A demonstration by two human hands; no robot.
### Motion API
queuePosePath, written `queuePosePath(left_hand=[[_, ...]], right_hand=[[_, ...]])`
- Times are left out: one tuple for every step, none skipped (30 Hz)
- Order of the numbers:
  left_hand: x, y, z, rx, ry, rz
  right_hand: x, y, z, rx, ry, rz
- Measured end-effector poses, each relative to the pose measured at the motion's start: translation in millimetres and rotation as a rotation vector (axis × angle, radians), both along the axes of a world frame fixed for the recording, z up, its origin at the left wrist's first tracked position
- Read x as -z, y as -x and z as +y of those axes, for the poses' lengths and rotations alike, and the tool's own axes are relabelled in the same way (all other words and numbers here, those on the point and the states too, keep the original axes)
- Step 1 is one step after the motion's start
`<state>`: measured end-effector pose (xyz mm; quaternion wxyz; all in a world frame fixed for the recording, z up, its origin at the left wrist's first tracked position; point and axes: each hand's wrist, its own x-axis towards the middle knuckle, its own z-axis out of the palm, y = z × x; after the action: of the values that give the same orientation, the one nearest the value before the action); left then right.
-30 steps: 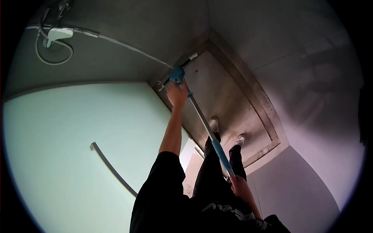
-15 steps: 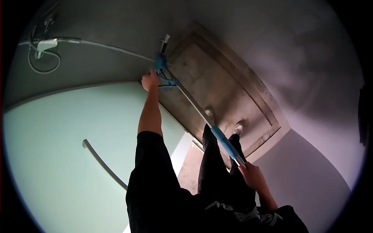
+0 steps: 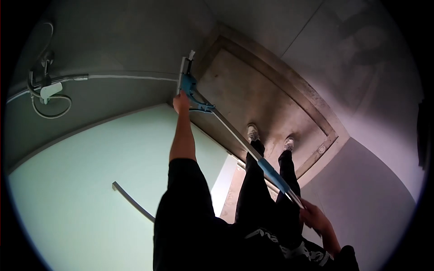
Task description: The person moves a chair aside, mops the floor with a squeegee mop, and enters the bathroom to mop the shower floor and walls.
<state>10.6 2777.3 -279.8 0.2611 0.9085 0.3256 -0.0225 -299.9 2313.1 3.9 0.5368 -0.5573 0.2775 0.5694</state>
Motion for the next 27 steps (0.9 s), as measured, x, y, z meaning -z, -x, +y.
queuePosePath(left_hand=[[4, 9, 2, -0.069, -0.029, -0.075], [8, 15, 5, -0.136, -0.057, -0.150], [-6, 23, 1, -0.124, -0.063, -0.143], [-28, 32, -11, -0.107, -0.084, -0.104], [-40, 41, -24, -0.090, -0.099, -0.073], [-27, 58, -32, -0.084, -0.100, -0.071], [-2, 77, -36, -0.052, -0.171, -0.127], [-2, 84, -40, -0.017, -0.243, -0.187], [-5, 91, -32, -0.010, -0.247, -0.185], [-27, 90, -35, -0.133, -0.114, -0.143], [-35, 80, -42, -0.270, 0.036, -0.119], [-40, 73, -28, -0.146, 0.043, -0.052], [-46, 66, -18, -0.178, -0.014, -0.048], [-48, 53, -12, -0.218, -0.069, -0.057], [-45, 40, 1, -0.221, -0.067, -0.073], [-36, 31, 17, -0.269, -0.065, -0.064], [-27, 33, 31, -0.320, -0.067, -0.040], [-17, 33, 43, -0.323, -0.073, -0.032], [-7, 30, 53, -0.316, -0.036, -0.052], [-5, 21, 55, -0.308, 0.005, -0.080], [-2, 13, 55, -0.307, 0.003, -0.084], [-4, 7, 49, -0.139, -0.031, -0.085], [3, -1, 48, -0.055, -0.048, -0.083], [10, -10, 47, 0.029, -0.064, -0.084], [34, -24, 49, -0.048, 0.024, 0.026], [37, -31, 42, -0.124, 0.114, 0.136], [35, -29, 39, -0.124, 0.116, 0.143]], right_hand=[[10, -1, 8, 0.007, 0.026, -0.097], [21, -1, 18, 0.021, 0.025, -0.096], [30, 1, 27, 0.032, 0.046, -0.145], [33, 1, 36, 0.039, 0.067, -0.188], [34, -5, 44, 0.046, 0.067, -0.182], [34, -15, 53, -0.005, 0.093, -0.236], [36, -24, 60, -0.056, 0.118, -0.295], [40, -28, 64, -0.048, 0.115, -0.299], [44, -28, 68, -0.093, 0.164, -0.373], [44, -27, 71, -0.135, 0.222, -0.444], [44, -28, 65, -0.147, 0.248, -0.522], [42, -23, 65, -0.152, 0.260, -0.587], [32, -22, 66, -0.139, 0.249, -0.518], [21, -27, 63, -0.134, 0.238, -0.463], [12, -26, 59, -0.187, 0.239, -0.441], [1, -27, 58, -0.188, 0.238, -0.451], [-11, -25, 56, -0.216, 0.256, -0.381], [-24, -23, 55, -0.243, 0.273, -0.307], [-36, -22, 54, -0.245, 0.267, -0.301], [-47, -23, 54, -0.250, 0.276, -0.268], [-55, -24, 53, -0.255, 0.285, -0.237], [-63, -20, 49, -0.257, 0.282, -0.237], [-69, -15, 40, -0.238, 0.246, -0.207], [-72, -12, 31, -0.218, 0.210, -0.178], [-73, -13, 22, -0.215, 0.211, -0.175], [-73, -14, 11, -0.068, 0.117, 0.003], [-74, -15, 6, 0.077, 0.022, 0.183]])
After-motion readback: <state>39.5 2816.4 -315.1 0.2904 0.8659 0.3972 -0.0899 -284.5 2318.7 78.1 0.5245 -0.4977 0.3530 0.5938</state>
